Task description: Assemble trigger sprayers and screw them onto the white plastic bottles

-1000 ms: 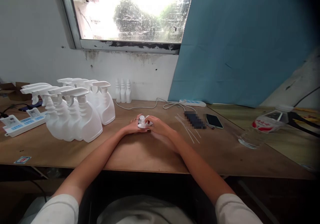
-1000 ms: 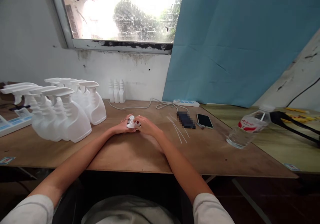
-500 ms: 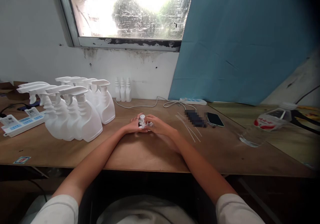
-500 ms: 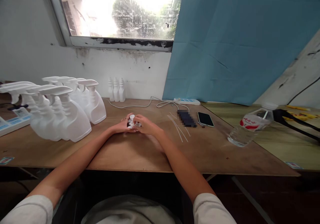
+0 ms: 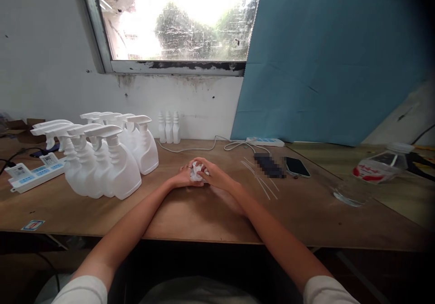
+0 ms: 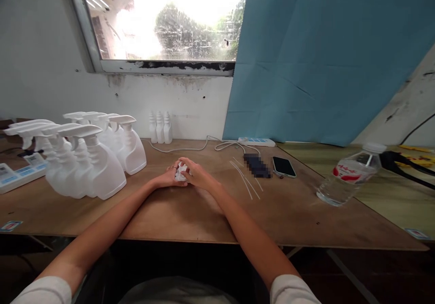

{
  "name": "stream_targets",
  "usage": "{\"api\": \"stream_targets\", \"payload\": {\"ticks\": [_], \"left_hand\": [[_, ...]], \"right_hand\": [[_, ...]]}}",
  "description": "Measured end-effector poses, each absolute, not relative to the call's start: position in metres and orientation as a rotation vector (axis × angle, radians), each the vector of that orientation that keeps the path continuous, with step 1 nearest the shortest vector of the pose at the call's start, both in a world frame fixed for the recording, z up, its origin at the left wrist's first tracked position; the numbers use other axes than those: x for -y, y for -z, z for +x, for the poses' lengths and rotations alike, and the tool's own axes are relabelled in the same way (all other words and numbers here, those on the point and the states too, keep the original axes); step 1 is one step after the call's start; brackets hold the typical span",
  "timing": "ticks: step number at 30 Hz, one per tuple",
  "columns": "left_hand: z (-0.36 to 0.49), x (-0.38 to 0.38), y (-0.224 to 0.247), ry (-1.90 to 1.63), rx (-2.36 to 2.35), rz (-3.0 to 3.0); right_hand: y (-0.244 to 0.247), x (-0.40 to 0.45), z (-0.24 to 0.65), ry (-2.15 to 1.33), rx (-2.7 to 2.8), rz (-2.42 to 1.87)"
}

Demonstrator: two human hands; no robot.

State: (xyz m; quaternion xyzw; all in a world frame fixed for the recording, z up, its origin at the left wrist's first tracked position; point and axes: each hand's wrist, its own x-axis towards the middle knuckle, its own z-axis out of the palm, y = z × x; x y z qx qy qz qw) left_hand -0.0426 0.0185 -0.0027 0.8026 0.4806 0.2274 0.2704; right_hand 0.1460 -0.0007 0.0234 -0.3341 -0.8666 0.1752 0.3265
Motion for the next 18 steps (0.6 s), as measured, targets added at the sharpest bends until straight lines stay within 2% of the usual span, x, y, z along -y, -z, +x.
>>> {"api": "stream_targets", "payload": {"ticks": [9, 18], "left_hand": [[-0.041, -0.017, 0.001, -0.651, -1.252, 2.189], [-0.04, -0.018, 0.0, -0.602, -1.327, 2.163]], "right_hand": [[-0.017, -0.019, 0.148, -0.109, 2.247, -0.943], [-0.016, -0.039, 0.15, -0.115, 2.406, -1.034]]}}
